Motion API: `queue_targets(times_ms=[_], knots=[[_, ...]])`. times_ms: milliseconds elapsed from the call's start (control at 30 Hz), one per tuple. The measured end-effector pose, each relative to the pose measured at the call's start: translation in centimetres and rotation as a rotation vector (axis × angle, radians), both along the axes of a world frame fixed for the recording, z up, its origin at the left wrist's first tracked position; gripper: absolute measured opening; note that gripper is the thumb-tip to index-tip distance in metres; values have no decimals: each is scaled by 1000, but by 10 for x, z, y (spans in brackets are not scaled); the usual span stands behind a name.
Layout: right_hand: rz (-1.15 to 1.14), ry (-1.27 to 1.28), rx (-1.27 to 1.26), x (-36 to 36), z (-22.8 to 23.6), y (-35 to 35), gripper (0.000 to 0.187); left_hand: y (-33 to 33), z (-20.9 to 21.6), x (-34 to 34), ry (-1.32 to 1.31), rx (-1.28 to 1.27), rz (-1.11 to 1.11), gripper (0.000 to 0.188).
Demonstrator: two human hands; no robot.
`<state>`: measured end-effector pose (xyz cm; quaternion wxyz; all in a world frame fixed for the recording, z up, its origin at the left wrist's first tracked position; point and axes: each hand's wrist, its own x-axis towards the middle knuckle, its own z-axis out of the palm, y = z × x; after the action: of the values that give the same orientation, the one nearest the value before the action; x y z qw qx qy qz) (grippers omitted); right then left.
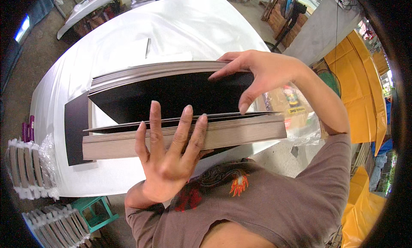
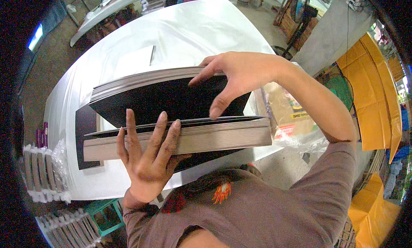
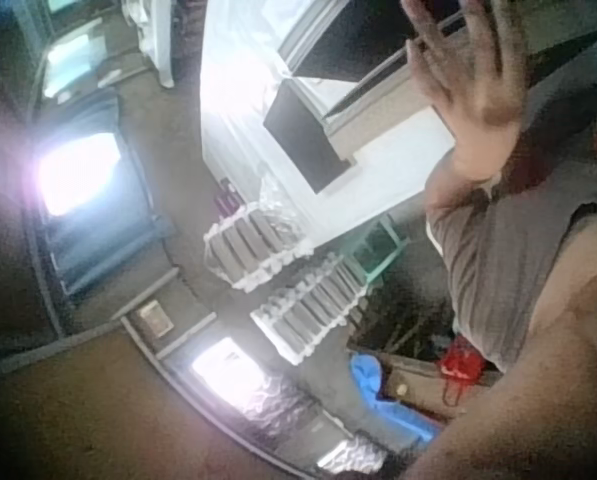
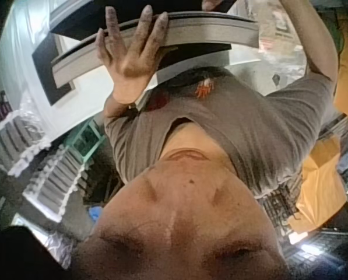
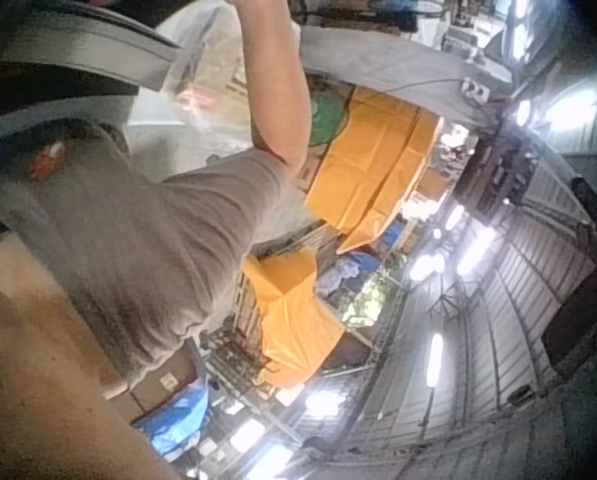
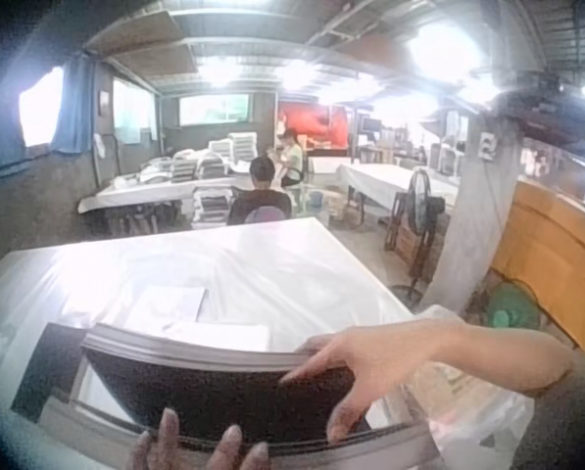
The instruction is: The person organizes a stack of black folders by flipping through them and checking the pages inside by hand.
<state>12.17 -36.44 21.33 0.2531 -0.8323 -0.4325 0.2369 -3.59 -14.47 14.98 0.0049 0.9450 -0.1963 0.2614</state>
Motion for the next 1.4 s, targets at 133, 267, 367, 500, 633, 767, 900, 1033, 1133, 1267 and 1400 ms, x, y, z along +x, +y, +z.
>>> queue_targets(times_ms=[133, 267, 367, 500, 633, 767, 900, 1033, 1133, 1267, 1400], knots=[[51, -75, -7, 0, -1, -1, 83, -1, 2, 0, 5, -3, 18, 41], [76, -5, 7, 7, -3, -2, 81, -2, 4, 1, 21, -5, 12, 42], [40, 80, -2, 13, -6, -2, 79, -1, 0, 2, 2, -31, 6, 42], [-4, 143, 58, 12, 2, -1, 56, 6, -17, 1, -84, -8, -25, 46], [32, 163, 70, 14, -3, 0, 44, 7, -15, 1, -154, 106, -50, 48], [12, 57, 13, 6, -2, 1, 50, 2, -12, 0, -129, 71, 0, 48], [92, -25, -4, 2, 0, -1, 73, 0, -10, 1, -75, 36, 9, 47], [74, -28, 25, 3, -2, 0, 79, 2, -6, 1, -13, -3, -20, 46], [27, 85, 58, 6, -1, 1, 64, 2, -7, -1, 1, -19, 3, 45], [40, 115, 65, 10, -6, -1, 50, 8, -24, 1, -107, 27, -75, 46], [4, 7, 13, 8, -9, 3, 49, 0, -18, -3, -106, -6, 7, 47]])
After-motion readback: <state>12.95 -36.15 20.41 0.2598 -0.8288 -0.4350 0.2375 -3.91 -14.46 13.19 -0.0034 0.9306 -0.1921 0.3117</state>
